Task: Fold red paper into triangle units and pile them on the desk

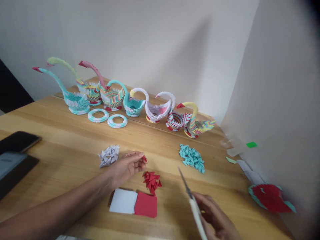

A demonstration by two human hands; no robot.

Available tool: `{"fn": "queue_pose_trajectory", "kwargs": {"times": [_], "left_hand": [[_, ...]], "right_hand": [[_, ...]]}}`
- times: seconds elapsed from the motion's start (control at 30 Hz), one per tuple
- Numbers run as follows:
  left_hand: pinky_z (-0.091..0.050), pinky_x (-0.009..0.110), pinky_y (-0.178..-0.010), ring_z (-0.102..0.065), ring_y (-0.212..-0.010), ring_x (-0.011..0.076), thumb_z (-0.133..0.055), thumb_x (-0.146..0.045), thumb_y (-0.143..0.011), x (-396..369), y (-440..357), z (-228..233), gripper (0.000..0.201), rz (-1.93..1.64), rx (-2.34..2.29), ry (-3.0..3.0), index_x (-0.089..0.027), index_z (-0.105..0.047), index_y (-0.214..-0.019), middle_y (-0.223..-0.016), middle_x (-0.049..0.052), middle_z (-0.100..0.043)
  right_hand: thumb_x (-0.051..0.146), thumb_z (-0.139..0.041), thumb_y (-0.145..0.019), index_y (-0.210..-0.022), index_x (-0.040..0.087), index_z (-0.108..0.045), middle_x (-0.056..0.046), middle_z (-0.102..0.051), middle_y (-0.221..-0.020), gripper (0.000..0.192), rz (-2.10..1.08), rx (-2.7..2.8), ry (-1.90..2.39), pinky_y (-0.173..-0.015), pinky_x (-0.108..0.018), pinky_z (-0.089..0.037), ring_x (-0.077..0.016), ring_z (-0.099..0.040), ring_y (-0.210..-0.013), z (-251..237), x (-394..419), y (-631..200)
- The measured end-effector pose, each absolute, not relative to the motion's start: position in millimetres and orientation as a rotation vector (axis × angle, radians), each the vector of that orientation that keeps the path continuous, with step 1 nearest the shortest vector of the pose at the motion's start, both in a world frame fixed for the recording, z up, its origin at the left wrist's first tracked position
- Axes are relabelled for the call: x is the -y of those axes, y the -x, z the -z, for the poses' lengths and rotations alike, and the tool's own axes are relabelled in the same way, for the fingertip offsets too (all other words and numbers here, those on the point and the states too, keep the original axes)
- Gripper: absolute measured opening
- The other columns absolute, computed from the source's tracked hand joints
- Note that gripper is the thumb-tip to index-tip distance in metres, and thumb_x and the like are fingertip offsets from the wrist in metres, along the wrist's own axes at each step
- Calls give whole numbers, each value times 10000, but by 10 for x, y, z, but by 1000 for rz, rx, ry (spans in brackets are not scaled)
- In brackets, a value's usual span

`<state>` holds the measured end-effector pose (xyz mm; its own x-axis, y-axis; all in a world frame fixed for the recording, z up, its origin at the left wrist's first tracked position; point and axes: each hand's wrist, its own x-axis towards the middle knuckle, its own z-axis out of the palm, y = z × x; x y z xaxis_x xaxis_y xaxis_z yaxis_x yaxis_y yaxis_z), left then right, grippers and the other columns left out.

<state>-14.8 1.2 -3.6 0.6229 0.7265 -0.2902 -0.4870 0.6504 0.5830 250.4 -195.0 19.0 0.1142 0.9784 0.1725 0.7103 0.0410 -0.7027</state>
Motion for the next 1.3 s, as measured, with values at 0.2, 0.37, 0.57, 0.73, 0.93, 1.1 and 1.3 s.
{"fn": "queue_pose_trajectory", "kwargs": {"times": [0.2,0.37,0.57,0.73,0.93,1.1,1.3], "left_hand": [[-490,250,-634,-620,-619,131,-773,-247,-742,26,128,66,163,-708,-507,-495,-127,-668,-712,-708,27,-684],[-491,252,-638,-618,-614,135,-774,-208,-733,21,118,61,145,-712,-506,-469,-126,-656,-710,-670,22,-671],[-480,258,-634,-614,-609,137,-800,-250,-701,23,116,35,200,-712,-510,-507,-136,-635,-702,-678,23,-667],[-454,247,-655,-598,-618,130,-792,-294,-713,-3,112,59,199,-780,-590,-741,-137,-669,-713,-661,18,-669],[-443,242,-671,-611,-638,138,-801,-309,-708,-39,118,102,209,-851,-661,-865,-136,-687,-739,-647,19,-682],[-488,262,-675,-618,-627,128,-868,-333,-614,-32,124,24,307,-809,-557,-589,-125,-674,-730,-700,15,-676],[-494,252,-670,-602,-630,115,-853,-327,-647,-10,128,-30,276,-769,-538,-566,-129,-675,-721,-694,15,-664]], "right_hand": [[71,-546,-780,-1102,260,-655,-33,-679,-842,389,-503,1800,1490,-545,-149,-530,-133,-667,-676,-336,1474,-1797],[74,-531,-791,-1114,243,-646,-34,-665,-865,383,-506,1824,1490,-593,-165,-533,-132,-653,-703,-278,1452,-1783],[86,-523,-806,-1104,227,-647,-47,-661,-871,353,-572,1785,1540,-602,-181,-545,-153,-661,-737,-229,1441,-1778],[92,-529,-829,-1161,222,-617,-73,-668,-922,367,-492,1848,1593,-653,-204,-572,-172,-679,-799,-192,1471,-1742],[124,-542,-843,-1212,220,-613,-103,-662,-955,388,-134,1939,1549,-664,-238,-588,-194,-698,-791,-138,1443,-1716],[91,-558,-816,-1138,225,-643,-54,-664,-868,359,-361,1840,1502,-633,-189,-568,-158,-678,-741,-249,1426,-1747],[102,-573,-813,-1121,234,-661,-50,-670,-858,346,-493,1783,1502,-548,-172,-538,-155,-667,-711,-250,1431,-1741]]}}
